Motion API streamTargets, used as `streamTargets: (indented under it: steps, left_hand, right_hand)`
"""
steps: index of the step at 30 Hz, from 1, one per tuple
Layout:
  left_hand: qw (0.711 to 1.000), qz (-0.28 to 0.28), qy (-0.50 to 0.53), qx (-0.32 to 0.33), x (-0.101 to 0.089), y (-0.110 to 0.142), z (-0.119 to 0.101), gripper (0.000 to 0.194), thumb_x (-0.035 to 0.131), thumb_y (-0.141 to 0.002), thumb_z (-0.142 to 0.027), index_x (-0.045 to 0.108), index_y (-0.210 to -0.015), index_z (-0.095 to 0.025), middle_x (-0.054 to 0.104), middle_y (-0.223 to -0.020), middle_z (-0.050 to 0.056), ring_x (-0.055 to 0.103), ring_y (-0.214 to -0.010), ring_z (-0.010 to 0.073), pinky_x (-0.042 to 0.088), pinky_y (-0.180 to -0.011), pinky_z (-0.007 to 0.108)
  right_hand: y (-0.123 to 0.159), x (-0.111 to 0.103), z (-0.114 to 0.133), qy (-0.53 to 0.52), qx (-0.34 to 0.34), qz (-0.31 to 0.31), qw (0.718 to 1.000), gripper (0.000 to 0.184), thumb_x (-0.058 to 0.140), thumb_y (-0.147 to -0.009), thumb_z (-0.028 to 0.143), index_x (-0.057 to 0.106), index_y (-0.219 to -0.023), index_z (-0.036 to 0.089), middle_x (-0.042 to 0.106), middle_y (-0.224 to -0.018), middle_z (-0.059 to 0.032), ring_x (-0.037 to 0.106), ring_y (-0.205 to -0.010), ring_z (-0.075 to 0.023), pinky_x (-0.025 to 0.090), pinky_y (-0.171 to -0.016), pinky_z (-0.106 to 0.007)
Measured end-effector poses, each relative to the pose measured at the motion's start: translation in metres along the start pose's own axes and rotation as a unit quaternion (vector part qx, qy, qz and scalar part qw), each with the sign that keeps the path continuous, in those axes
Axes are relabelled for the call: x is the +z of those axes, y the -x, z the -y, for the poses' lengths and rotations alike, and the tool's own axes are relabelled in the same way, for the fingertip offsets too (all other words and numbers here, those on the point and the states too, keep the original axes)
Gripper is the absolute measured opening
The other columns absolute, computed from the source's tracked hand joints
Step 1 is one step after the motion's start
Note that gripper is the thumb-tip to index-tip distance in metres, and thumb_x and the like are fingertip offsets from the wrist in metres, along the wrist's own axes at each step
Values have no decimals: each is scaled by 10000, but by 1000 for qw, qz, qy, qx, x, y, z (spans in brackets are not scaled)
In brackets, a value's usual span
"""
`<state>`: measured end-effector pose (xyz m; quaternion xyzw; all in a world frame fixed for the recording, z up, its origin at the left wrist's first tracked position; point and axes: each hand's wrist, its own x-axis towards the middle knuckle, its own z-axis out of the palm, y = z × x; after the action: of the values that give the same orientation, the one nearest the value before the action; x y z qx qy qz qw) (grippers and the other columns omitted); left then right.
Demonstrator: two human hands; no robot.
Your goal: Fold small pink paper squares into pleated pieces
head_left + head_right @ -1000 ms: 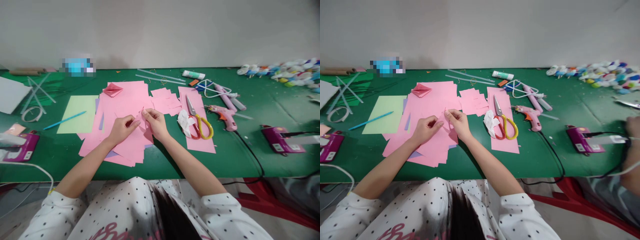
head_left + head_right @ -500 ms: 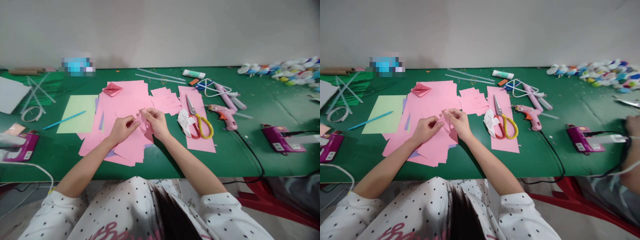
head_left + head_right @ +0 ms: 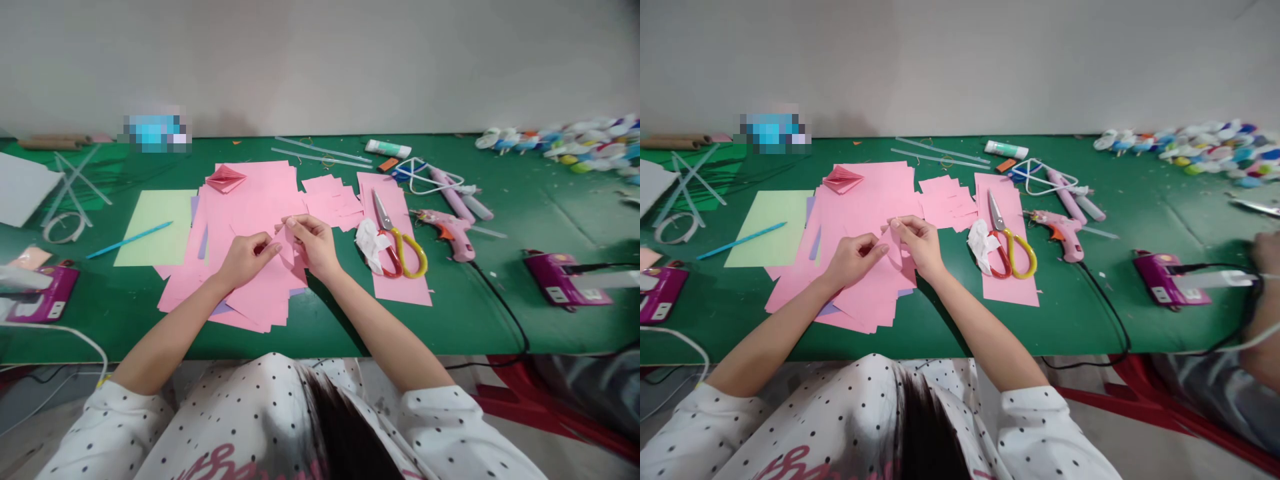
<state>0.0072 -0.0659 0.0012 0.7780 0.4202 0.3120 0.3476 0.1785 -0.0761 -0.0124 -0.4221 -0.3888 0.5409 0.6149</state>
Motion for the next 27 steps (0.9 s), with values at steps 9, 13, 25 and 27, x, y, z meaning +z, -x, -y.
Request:
streamTargets:
  steps: [9, 13, 25, 27]
  left_hand:
    - [1000, 2, -9, 5, 0, 0, -1, 362, 618, -905, -411, 540, -647, -169, 474, -553, -55, 395, -522, 83, 328, -538, 243]
    - [1000, 2, -10, 8, 0, 0, -2, 364, 616, -907, -410, 539, -647, -168, 486, -558, -55, 400, -525, 81, 334, -548, 240]
    - [1000, 20, -11, 10, 0, -2, 3, 381, 606, -903, -447, 554, -650, -167, 482, -555, -49, 386, -524, 85, 323, -536, 238]
    - [1000, 22, -13, 12, 0, -2, 3, 386, 607, -903, -444, 555, -642, -164, 482, -551, -48, 382, -521, 83, 321, -536, 238]
  right_hand:
    - [-1, 1, 2, 26, -7, -10, 1000, 285, 776, -768, 477, 718, -832, 205, 775, -829, -44, 592, -562, -95, 482, -518, -228]
    - [-1, 1, 2, 32, -14, -5, 999, 298, 763, -779, 491, 720, -856, 206, 775, -826, -42, 592, -555, -96, 491, -527, -234]
    - [0, 1, -1, -12, -5, 25, 1000, 313, 750, -794, 509, 610, -807, 230, 777, -847, -27, 729, -763, -165, 550, -624, -268]
    - [0, 1, -1, -18, -7, 29, 999, 321, 746, -800, 511, 599, -805, 226, 776, -832, -26, 726, -732, -160, 551, -624, -269]
